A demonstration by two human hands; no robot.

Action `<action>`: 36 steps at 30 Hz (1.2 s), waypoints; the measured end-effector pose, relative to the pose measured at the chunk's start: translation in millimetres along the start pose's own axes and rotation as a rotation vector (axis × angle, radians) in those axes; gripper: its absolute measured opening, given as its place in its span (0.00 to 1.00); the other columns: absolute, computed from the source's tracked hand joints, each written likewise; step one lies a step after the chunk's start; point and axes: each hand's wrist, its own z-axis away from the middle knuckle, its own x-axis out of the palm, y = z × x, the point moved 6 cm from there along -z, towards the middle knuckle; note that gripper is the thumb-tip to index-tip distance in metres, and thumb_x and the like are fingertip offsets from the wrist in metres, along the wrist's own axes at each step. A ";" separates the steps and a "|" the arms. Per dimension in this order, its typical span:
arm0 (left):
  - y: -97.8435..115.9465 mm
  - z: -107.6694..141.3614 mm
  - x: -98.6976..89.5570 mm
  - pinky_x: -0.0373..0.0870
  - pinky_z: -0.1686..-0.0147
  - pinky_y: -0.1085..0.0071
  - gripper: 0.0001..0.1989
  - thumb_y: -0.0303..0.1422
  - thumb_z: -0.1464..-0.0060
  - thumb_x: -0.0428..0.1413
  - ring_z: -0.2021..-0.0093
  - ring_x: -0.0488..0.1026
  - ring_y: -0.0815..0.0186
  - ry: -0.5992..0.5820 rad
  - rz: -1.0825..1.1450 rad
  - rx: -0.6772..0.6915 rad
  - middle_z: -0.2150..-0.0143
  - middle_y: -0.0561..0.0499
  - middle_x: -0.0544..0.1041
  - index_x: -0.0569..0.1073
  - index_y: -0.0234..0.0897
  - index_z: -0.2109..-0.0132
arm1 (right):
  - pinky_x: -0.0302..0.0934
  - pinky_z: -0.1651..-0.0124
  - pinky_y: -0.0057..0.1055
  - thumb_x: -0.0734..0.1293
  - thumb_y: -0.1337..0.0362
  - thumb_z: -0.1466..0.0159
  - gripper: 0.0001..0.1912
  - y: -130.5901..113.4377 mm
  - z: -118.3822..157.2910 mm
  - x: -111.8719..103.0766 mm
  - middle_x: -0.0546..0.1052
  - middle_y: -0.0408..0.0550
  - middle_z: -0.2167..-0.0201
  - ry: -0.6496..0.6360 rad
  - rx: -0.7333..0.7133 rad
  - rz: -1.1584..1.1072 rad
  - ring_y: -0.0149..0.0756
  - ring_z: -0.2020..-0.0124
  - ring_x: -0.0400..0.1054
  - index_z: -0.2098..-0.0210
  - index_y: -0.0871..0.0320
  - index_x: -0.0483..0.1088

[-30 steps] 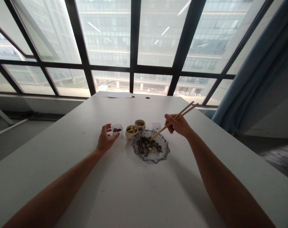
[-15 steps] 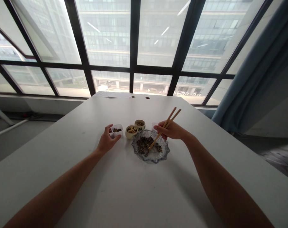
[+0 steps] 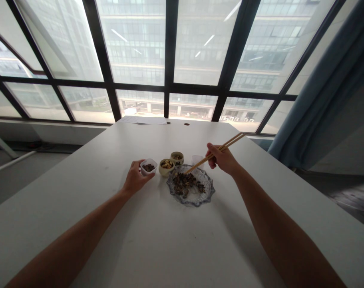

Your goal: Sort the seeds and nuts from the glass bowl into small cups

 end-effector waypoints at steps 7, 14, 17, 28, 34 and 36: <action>9.5 1.3 -2.2 0.77 0.59 0.61 0.29 0.38 0.59 0.65 0.52 0.74 0.58 0.029 0.023 0.090 0.51 0.45 0.71 0.68 0.38 0.48 | 0.52 0.89 0.24 0.69 0.33 0.48 0.33 5.3 -1.8 -1.8 0.68 0.43 0.92 0.035 0.031 0.022 0.28 0.92 0.60 0.80 0.60 0.69; 12.4 1.4 -3.1 0.76 0.56 0.59 0.30 0.38 0.57 0.64 0.51 0.74 0.57 0.020 0.027 0.090 0.50 0.45 0.73 0.67 0.39 0.47 | 0.54 0.85 0.22 0.66 0.33 0.46 0.32 -3.1 10.6 41.1 0.70 0.44 0.88 -0.149 0.004 0.179 0.28 0.87 0.64 0.78 0.60 0.69; 14.9 2.2 -3.9 0.74 0.52 0.57 0.29 0.37 0.57 0.64 0.49 0.73 0.56 0.023 0.030 0.092 0.48 0.45 0.73 0.66 0.39 0.46 | 0.55 0.83 0.22 0.66 0.36 0.44 0.30 -0.7 12.9 48.8 0.71 0.43 0.87 -0.193 -0.005 0.211 0.28 0.86 0.65 0.76 0.59 0.70; 14.8 3.5 -1.8 0.73 0.50 0.58 0.31 0.36 0.57 0.63 0.49 0.74 0.57 -0.014 0.129 0.054 0.48 0.45 0.73 0.64 0.39 0.45 | 0.54 0.85 0.24 0.65 0.33 0.44 0.32 4.2 10.8 45.5 0.69 0.43 0.89 -0.162 -0.013 0.161 0.28 0.88 0.63 0.77 0.59 0.68; 15.3 3.4 -1.8 0.73 0.50 0.57 0.31 0.37 0.57 0.63 0.49 0.74 0.56 -0.019 0.109 0.060 0.49 0.45 0.74 0.65 0.39 0.45 | 0.57 0.84 0.28 0.64 0.32 0.44 0.32 -4.9 3.7 25.8 0.68 0.42 0.90 0.054 -0.094 -0.028 0.30 0.89 0.62 0.77 0.57 0.67; 15.3 3.5 -1.5 0.73 0.50 0.56 0.30 0.37 0.57 0.63 0.49 0.74 0.56 -0.021 0.085 0.062 0.49 0.46 0.74 0.65 0.40 0.46 | 0.58 0.83 0.29 0.61 0.32 0.41 0.32 -7.7 4.7 19.3 0.67 0.42 0.89 0.219 -0.161 -0.082 0.30 0.88 0.61 0.76 0.56 0.66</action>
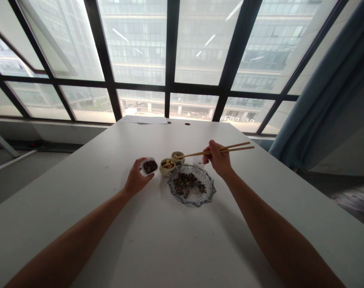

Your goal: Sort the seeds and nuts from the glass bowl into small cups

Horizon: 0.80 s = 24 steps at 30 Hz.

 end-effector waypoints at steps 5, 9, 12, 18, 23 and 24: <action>0.3 -0.1 0.0 0.73 0.50 0.55 0.30 0.38 0.57 0.62 0.48 0.73 0.55 -0.008 -0.021 0.001 0.47 0.45 0.74 0.65 0.40 0.46 | 0.62 0.79 0.28 0.63 0.33 0.41 0.31 7.7 8.3 19.2 0.72 0.44 0.84 -0.033 -0.014 0.058 0.32 0.84 0.66 0.73 0.57 0.69; 1.5 -0.2 0.2 0.73 0.50 0.56 0.30 0.38 0.57 0.63 0.47 0.73 0.55 -0.025 -0.039 0.005 0.47 0.45 0.74 0.65 0.40 0.46 | 0.64 0.76 0.28 0.64 0.34 0.41 0.31 9.5 12.7 31.3 0.74 0.46 0.83 -0.156 0.020 0.128 0.32 0.81 0.69 0.72 0.58 0.71; 1.9 0.1 1.1 0.73 0.50 0.56 0.30 0.38 0.56 0.63 0.47 0.74 0.55 -0.029 -0.043 0.014 0.46 0.44 0.74 0.65 0.40 0.45 | 0.61 0.79 0.28 0.61 0.33 0.40 0.32 0.1 9.3 16.0 0.71 0.45 0.86 -0.040 0.004 0.151 0.31 0.84 0.65 0.75 0.57 0.69; 1.0 0.6 1.8 0.74 0.53 0.58 0.31 0.38 0.57 0.63 0.49 0.75 0.56 -0.025 -0.024 0.002 0.47 0.44 0.75 0.65 0.40 0.45 | 0.53 0.85 0.26 0.61 0.33 0.41 0.33 0.1 6.0 8.8 0.66 0.42 0.90 -0.217 0.057 0.322 0.29 0.89 0.60 0.79 0.58 0.67; 0.3 0.4 1.9 0.75 0.53 0.58 0.31 0.39 0.57 0.63 0.50 0.75 0.56 -0.035 -0.020 0.000 0.47 0.44 0.75 0.65 0.40 0.45 | 0.56 0.83 0.25 0.61 0.36 0.38 0.30 3.7 15.5 25.4 0.68 0.42 0.88 -0.381 0.039 0.395 0.29 0.87 0.62 0.77 0.57 0.67; -0.2 0.3 2.1 0.75 0.53 0.58 0.31 0.39 0.57 0.63 0.50 0.75 0.56 -0.035 -0.019 -0.001 0.46 0.44 0.75 0.65 0.40 0.45 | 0.56 0.83 0.24 0.62 0.37 0.39 0.29 4.5 18.1 28.9 0.68 0.42 0.89 -0.440 0.071 0.381 0.29 0.87 0.62 0.77 0.57 0.67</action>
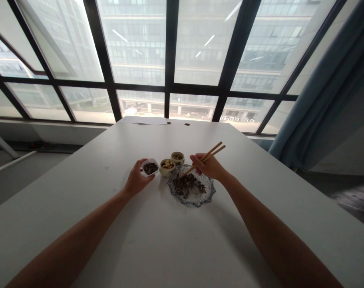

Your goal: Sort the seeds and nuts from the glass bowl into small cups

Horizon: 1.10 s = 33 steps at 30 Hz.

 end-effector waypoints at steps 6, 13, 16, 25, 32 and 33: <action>-1.7 -0.1 0.9 0.75 0.53 0.58 0.31 0.40 0.57 0.63 0.50 0.75 0.57 -0.012 -0.006 -0.007 0.47 0.45 0.75 0.66 0.41 0.45 | 0.55 0.85 0.24 0.64 0.37 0.41 0.29 0.9 0.9 -10.7 0.67 0.42 0.90 -0.020 0.080 -0.079 0.28 0.90 0.60 0.79 0.58 0.67; 0.6 0.4 0.8 0.76 0.55 0.60 0.31 0.40 0.57 0.63 0.52 0.76 0.58 -0.030 -0.014 -0.017 0.47 0.45 0.76 0.66 0.40 0.45 | 0.56 0.84 0.24 0.64 0.43 0.38 0.26 4.8 2.0 -26.2 0.68 0.42 0.90 -0.042 0.046 0.067 0.28 0.88 0.62 0.79 0.58 0.66; -0.4 0.6 1.5 0.76 0.56 0.60 0.31 0.41 0.56 0.63 0.52 0.76 0.58 -0.036 -0.008 -0.029 0.48 0.45 0.76 0.66 0.40 0.45 | 0.55 0.85 0.24 0.64 0.44 0.38 0.26 4.0 7.5 -29.1 0.66 0.42 0.91 -0.154 0.107 0.085 0.28 0.90 0.60 0.81 0.57 0.64; 0.2 0.0 0.5 0.77 0.57 0.61 0.31 0.41 0.56 0.64 0.53 0.77 0.58 -0.047 0.011 -0.048 0.49 0.45 0.77 0.67 0.40 0.45 | 0.57 0.83 0.25 0.66 0.44 0.38 0.25 3.1 5.5 -41.3 0.69 0.43 0.90 -0.050 0.075 0.119 0.28 0.88 0.62 0.80 0.58 0.66; 0.3 0.7 1.2 0.77 0.59 0.62 0.32 0.42 0.55 0.63 0.55 0.77 0.59 -0.056 0.010 -0.053 0.48 0.43 0.76 0.66 0.39 0.44 | 0.56 0.84 0.23 0.66 0.44 0.38 0.26 -4.0 12.8 -30.4 0.68 0.42 0.90 -0.263 0.148 0.064 0.27 0.89 0.62 0.80 0.58 0.66; 0.3 0.7 1.4 0.77 0.59 0.62 0.31 0.42 0.55 0.63 0.55 0.77 0.59 -0.054 0.012 -0.050 0.48 0.44 0.76 0.67 0.39 0.44 | 0.56 0.83 0.23 0.65 0.44 0.38 0.26 -5.4 11.0 -33.0 0.68 0.42 0.90 -0.200 0.122 0.063 0.27 0.88 0.62 0.79 0.59 0.66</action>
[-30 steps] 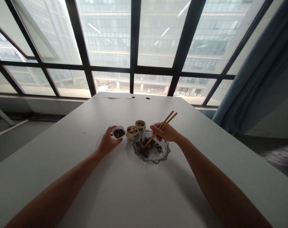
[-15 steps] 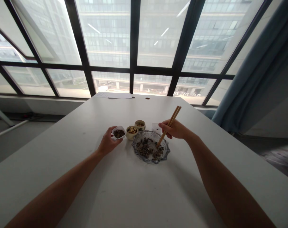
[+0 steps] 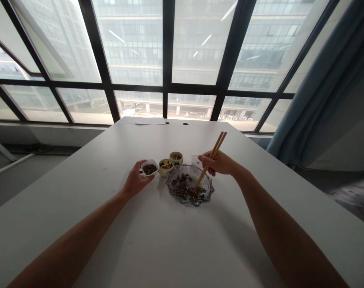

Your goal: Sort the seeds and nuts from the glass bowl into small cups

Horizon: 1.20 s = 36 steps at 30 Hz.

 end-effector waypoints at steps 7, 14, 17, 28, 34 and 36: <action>-0.6 -0.7 -0.6 0.77 0.59 0.63 0.31 0.41 0.56 0.64 0.57 0.77 0.60 0.020 0.010 0.016 0.50 0.45 0.77 0.68 0.40 0.45 | 0.59 0.81 0.25 0.62 0.39 0.37 0.28 2.1 -6.4 -8.0 0.71 0.45 0.86 0.248 -0.131 0.046 0.31 0.84 0.66 0.76 0.58 0.68; -0.9 -0.5 0.4 0.77 0.59 0.62 0.32 0.42 0.56 0.64 0.56 0.77 0.59 0.010 0.001 0.011 0.49 0.43 0.77 0.67 0.39 0.44 | 0.60 0.78 0.26 0.60 0.40 0.35 0.29 -1.2 -8.6 5.8 0.72 0.45 0.86 0.158 -0.176 0.156 0.30 0.83 0.66 0.77 0.58 0.67; -0.2 -0.8 0.1 0.77 0.59 0.62 0.32 0.42 0.56 0.64 0.56 0.77 0.59 0.015 -0.005 0.016 0.49 0.43 0.77 0.67 0.39 0.44 | 0.60 0.78 0.25 0.59 0.40 0.34 0.29 1.9 -10.1 7.7 0.71 0.44 0.86 0.146 -0.174 0.139 0.30 0.84 0.65 0.77 0.58 0.65; -1.6 -0.3 0.6 0.77 0.60 0.62 0.32 0.42 0.56 0.64 0.56 0.78 0.58 0.010 0.000 0.005 0.50 0.43 0.77 0.67 0.38 0.44 | 0.57 0.83 0.24 0.63 0.33 0.41 0.32 22.5 -12.7 -9.7 0.70 0.44 0.88 0.273 -0.086 -0.032 0.29 0.87 0.64 0.77 0.59 0.68; -1.5 -0.3 0.0 0.77 0.59 0.61 0.32 0.42 0.56 0.64 0.56 0.77 0.59 0.010 -0.004 0.008 0.50 0.44 0.77 0.67 0.39 0.44 | 0.57 0.84 0.24 0.63 0.32 0.43 0.33 21.4 -11.1 -12.7 0.71 0.45 0.87 0.295 -0.081 -0.073 0.29 0.87 0.65 0.77 0.59 0.69; -0.9 -0.4 -0.5 0.77 0.59 0.61 0.32 0.42 0.56 0.64 0.56 0.77 0.59 0.008 -0.002 0.009 0.50 0.44 0.77 0.67 0.39 0.44 | 0.57 0.85 0.23 0.64 0.32 0.44 0.34 19.9 -10.5 -13.3 0.71 0.45 0.87 0.301 -0.074 -0.086 0.29 0.87 0.65 0.77 0.60 0.69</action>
